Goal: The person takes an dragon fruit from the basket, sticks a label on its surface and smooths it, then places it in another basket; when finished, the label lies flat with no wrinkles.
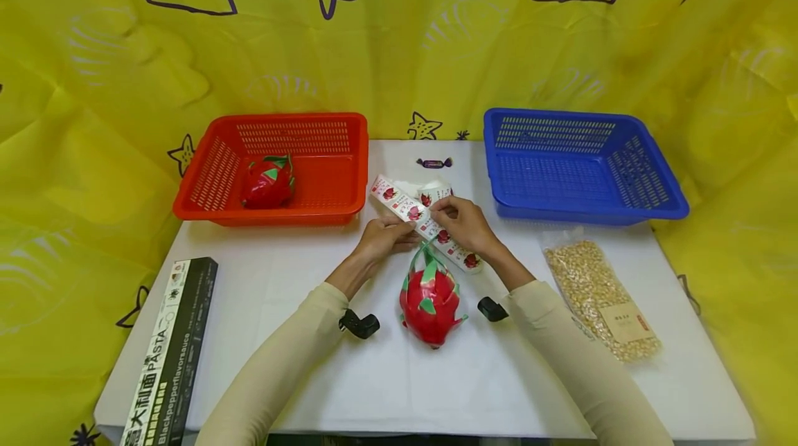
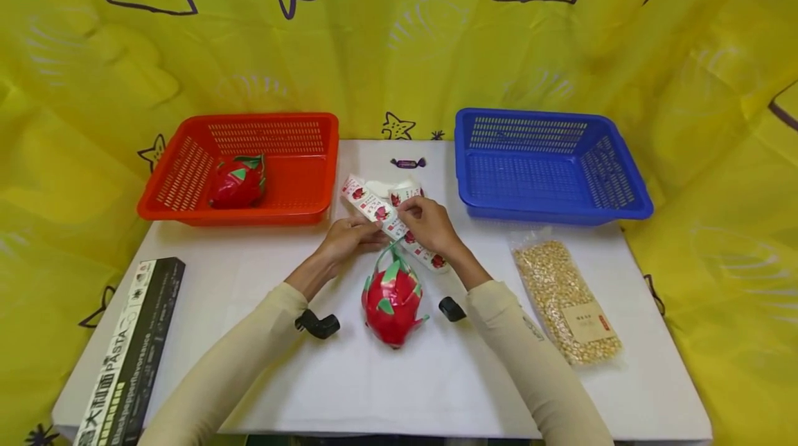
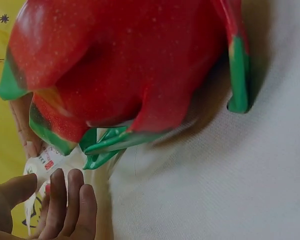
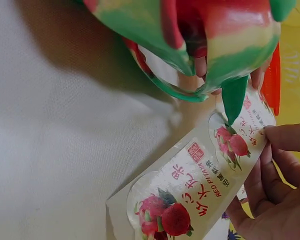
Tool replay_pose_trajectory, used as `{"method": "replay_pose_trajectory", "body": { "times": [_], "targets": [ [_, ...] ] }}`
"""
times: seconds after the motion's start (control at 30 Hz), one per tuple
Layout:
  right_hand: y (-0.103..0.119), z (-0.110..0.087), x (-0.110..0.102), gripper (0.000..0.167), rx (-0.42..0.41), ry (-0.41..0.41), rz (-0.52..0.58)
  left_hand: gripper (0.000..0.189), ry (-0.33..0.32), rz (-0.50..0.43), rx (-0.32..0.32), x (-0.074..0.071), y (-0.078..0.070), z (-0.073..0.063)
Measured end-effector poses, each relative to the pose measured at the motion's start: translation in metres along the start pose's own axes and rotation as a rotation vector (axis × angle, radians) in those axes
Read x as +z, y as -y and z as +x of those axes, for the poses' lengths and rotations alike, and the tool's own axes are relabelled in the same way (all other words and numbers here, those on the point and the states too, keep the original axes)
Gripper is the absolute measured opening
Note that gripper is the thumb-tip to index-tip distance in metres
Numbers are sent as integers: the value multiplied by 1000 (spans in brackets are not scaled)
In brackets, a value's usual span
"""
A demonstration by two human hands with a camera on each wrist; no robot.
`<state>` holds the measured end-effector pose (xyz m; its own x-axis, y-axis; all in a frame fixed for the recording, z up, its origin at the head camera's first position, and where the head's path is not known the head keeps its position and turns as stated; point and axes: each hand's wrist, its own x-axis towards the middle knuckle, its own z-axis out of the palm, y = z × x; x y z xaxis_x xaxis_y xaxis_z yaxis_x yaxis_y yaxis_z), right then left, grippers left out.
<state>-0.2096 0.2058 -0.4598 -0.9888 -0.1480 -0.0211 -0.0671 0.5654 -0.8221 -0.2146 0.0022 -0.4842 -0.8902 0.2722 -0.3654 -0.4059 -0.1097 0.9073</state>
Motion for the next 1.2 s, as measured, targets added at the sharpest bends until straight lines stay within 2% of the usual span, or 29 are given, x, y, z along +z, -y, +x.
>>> {"method": "replay_pose_trajectory", "body": {
  "times": [0.1, 0.2, 0.37, 0.5, 0.67, 1.0, 1.2],
  "targets": [
    [1, 0, 1, 23, -32, -16, 11, 29, 16, 23, -10, 2, -1, -1],
    [0, -2, 1, 25, -97, -32, -20, 31, 12, 31, 3, 4, -2, -1],
    [-4, -5, 0, 37, -219, -54, -166, 31, 14, 8, 36, 5, -4, 0],
    [-5, -6, 0, 40, -276, -72, -263, 30, 19, -8, 34, 5, -6, 1],
    [-3, -5, 1, 34, -305, -94, -347, 30, 14, -13, 30, 6, -7, 2],
    [-2, -6, -2, 13, -377, -166, -400, 28, -14, 20, 46, 4, -7, 1],
    [-2, -9, -7, 12, -341, -156, -364, 26, -39, 26, 53, 0, -6, 3]
  ]
}}
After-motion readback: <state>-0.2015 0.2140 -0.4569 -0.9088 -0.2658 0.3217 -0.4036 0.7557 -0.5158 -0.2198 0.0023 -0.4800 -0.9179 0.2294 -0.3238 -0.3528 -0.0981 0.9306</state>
